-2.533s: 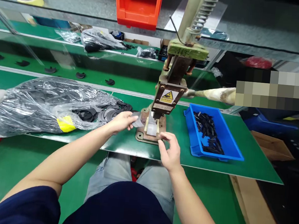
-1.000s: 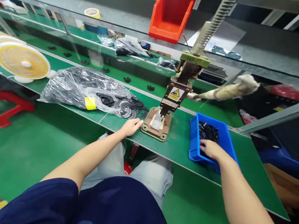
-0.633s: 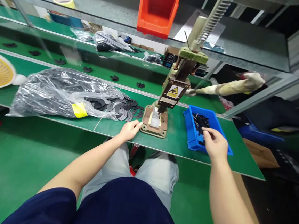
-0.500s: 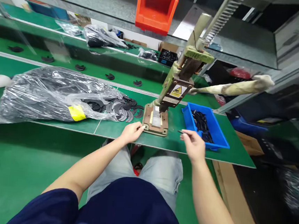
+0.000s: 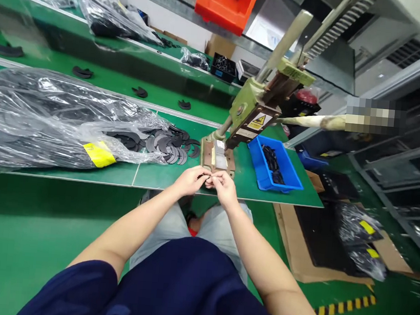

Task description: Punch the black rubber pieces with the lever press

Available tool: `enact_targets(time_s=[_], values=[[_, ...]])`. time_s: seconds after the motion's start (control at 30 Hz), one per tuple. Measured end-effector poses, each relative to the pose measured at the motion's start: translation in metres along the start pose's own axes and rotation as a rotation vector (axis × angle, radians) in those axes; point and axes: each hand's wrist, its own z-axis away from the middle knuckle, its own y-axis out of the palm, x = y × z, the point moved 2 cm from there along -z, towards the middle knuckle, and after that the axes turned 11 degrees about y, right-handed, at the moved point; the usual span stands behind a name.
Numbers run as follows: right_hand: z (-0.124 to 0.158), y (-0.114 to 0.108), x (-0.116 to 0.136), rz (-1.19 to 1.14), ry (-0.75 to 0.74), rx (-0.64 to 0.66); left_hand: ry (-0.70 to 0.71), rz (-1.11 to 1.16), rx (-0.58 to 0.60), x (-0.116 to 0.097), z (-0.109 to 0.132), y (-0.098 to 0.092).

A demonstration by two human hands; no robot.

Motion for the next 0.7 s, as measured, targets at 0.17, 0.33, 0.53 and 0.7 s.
enact_targets(time_s=[0.17, 0.33, 0.53, 0.7], values=[[0.002, 0.010, -0.018, -0.013, -0.009, -0.015, -0.189, 0.107, -0.123, 0.009, -0.001, 0.001], [0.000, 0.009, -0.028, 0.006, -0.056, 0.006, -0.301, 0.297, -0.117, 0.003, 0.000, 0.001], [-0.005, 0.005, -0.029, 0.056, -0.119, 0.052, -0.363, 0.347, -0.090, 0.004, 0.002, 0.000], [-0.006, 0.003, -0.030, 0.056, -0.148, 0.061, -0.427, 0.355, -0.061, 0.007, 0.002, -0.003]])
